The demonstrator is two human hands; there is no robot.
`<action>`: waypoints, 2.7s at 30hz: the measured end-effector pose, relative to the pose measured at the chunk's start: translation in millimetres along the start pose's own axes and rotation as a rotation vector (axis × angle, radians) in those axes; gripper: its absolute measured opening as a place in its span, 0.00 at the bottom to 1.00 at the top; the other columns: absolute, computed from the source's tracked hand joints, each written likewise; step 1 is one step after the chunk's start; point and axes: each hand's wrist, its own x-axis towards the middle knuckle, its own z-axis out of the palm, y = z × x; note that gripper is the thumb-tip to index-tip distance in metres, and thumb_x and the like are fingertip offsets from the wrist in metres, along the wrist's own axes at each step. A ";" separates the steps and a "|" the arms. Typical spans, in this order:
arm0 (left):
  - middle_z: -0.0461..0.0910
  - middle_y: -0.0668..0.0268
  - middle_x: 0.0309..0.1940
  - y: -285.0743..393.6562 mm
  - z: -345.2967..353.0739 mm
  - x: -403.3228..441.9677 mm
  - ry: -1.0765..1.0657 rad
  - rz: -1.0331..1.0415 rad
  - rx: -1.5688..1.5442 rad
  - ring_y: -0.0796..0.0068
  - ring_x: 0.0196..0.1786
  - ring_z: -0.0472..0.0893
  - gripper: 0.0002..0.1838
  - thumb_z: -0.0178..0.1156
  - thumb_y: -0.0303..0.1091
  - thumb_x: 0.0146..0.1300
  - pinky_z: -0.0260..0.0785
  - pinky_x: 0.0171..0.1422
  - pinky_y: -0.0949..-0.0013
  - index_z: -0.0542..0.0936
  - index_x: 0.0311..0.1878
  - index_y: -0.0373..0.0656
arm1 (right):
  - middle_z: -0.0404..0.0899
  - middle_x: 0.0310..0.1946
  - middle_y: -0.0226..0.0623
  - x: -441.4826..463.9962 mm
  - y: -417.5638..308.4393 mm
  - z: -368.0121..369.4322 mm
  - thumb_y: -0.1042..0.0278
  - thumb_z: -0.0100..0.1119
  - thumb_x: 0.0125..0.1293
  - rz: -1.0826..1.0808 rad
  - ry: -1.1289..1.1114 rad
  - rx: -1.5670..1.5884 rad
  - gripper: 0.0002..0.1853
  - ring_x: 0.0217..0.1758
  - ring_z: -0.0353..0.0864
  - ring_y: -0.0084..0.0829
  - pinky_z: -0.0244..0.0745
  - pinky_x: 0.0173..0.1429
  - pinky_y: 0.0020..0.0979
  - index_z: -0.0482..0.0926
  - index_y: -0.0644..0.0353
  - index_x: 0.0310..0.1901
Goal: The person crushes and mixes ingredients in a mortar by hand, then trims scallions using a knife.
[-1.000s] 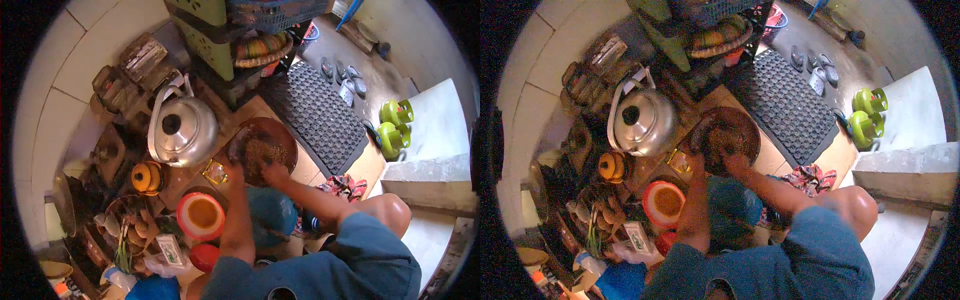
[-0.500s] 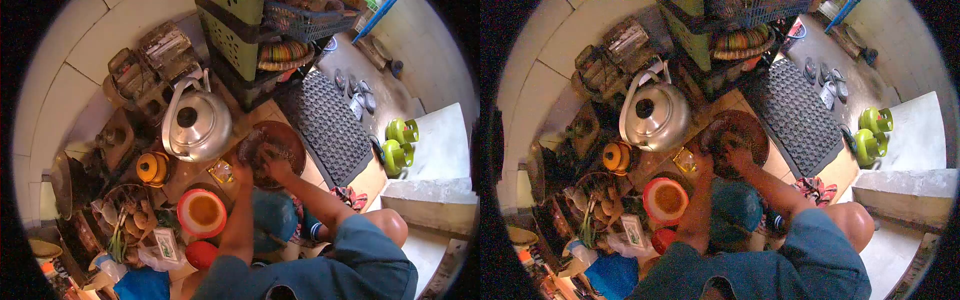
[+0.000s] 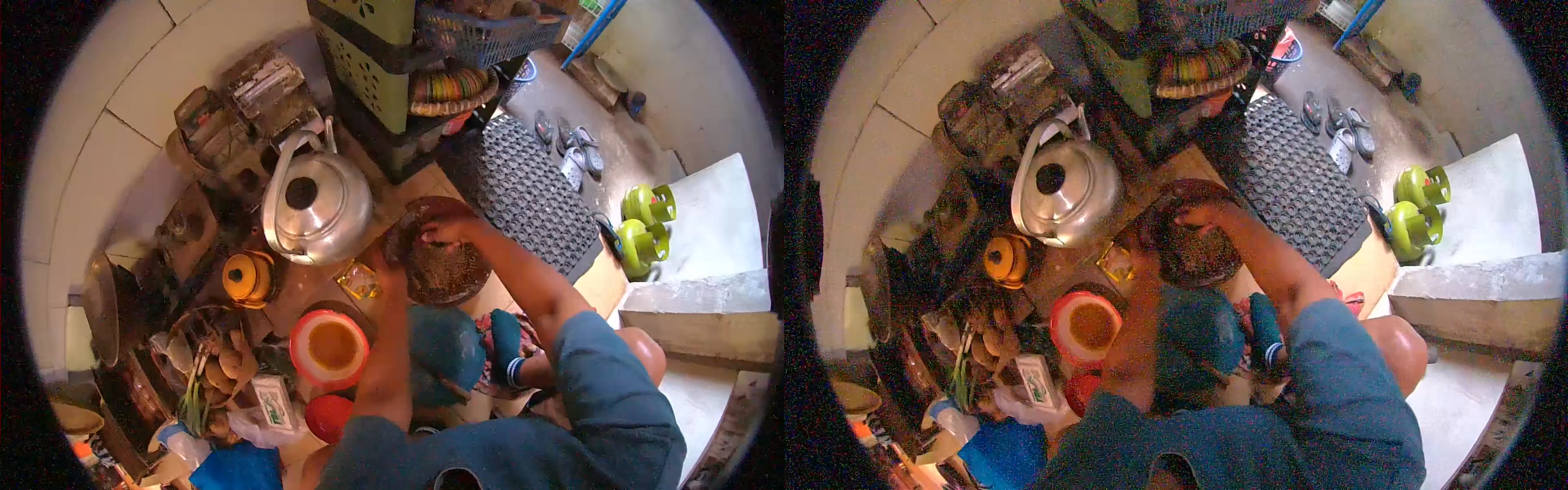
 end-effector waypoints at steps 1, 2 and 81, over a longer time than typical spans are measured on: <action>0.70 0.43 0.52 -26.0 13.8 -2.2 0.070 0.102 0.012 0.48 0.54 0.72 0.26 0.52 0.28 0.54 0.64 0.58 0.56 0.66 0.58 0.34 | 0.75 0.47 0.45 -1.6 11.6 6.9 0.57 0.50 0.61 -0.280 0.201 -0.175 0.26 0.43 0.78 0.46 0.73 0.46 0.45 0.62 0.48 0.61; 0.69 0.42 0.54 -40.4 23.1 -5.7 0.143 0.196 0.021 0.48 0.56 0.71 0.26 0.52 0.28 0.54 0.62 0.61 0.57 0.65 0.59 0.33 | 0.76 0.46 0.45 -6.4 18.7 13.9 0.58 0.51 0.61 -0.561 0.395 -0.355 0.25 0.41 0.79 0.46 0.73 0.45 0.45 0.63 0.47 0.61; 0.71 0.45 0.51 18.6 1.8 -6.1 0.024 0.044 -0.253 0.49 0.53 0.72 0.25 0.55 0.31 0.54 0.63 0.57 0.56 0.68 0.56 0.32 | 0.66 0.58 0.49 -54.3 32.2 72.8 0.53 0.45 0.63 -0.021 0.199 -0.525 0.26 0.40 0.79 0.50 0.72 0.48 0.48 0.59 0.40 0.64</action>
